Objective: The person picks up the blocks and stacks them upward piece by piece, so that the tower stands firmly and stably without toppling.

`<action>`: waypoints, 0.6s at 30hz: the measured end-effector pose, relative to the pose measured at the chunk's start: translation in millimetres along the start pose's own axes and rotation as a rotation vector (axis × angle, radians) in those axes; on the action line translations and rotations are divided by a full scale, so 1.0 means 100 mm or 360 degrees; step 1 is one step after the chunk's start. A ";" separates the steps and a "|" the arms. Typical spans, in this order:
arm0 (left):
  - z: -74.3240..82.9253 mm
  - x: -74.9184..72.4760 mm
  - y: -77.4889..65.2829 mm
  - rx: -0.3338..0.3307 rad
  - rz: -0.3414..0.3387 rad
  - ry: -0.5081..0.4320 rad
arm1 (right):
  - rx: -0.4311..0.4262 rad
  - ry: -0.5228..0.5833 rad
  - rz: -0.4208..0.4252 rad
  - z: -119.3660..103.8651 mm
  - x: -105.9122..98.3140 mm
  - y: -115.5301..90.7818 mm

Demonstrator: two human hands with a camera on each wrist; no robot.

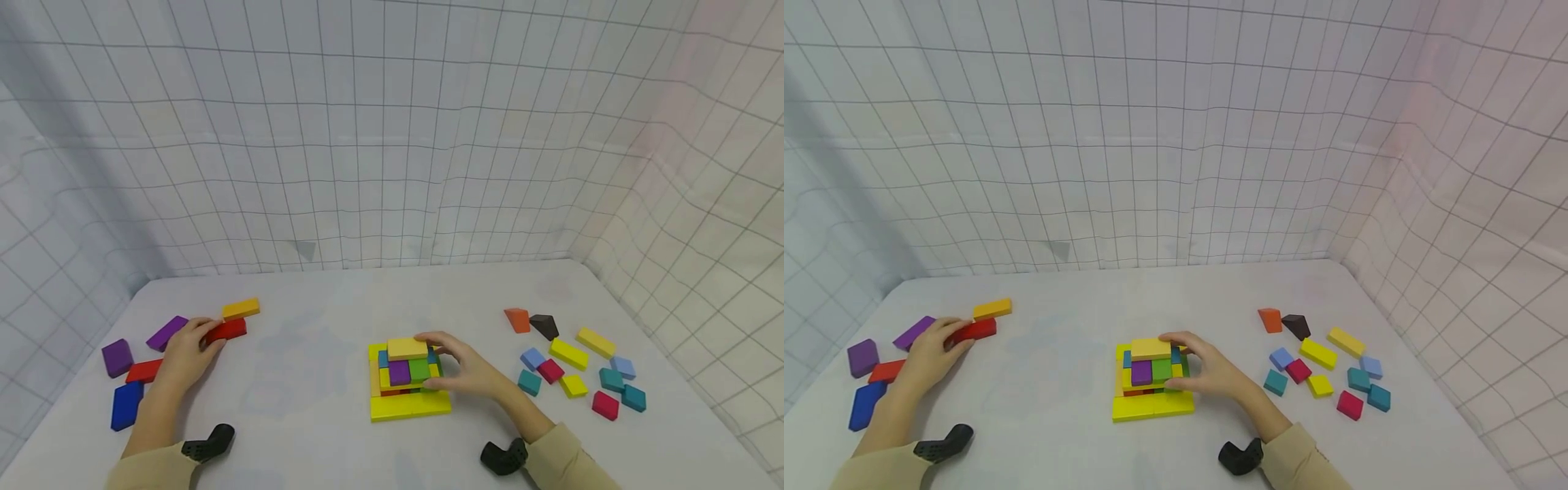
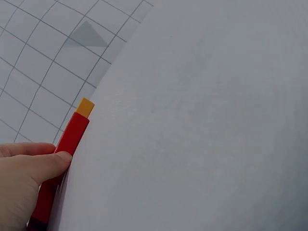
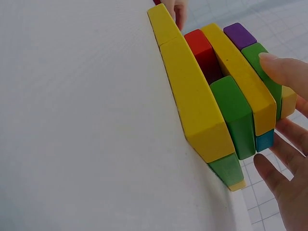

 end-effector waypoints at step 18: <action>0.79 0.23 0.01 0.0496 0.0298 -0.0380 | -0.0026 -0.0029 -0.0004 -0.01 -0.01 0.01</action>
Point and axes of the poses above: each hand's wrist, its own y-axis towards the middle knuckle, its own x-axis out of the palm, z = x × y, the point moved 1 cm from there along y, towards the middle knuckle, and after that the axes turned 4 degrees about -y, right-handed, at the moved point
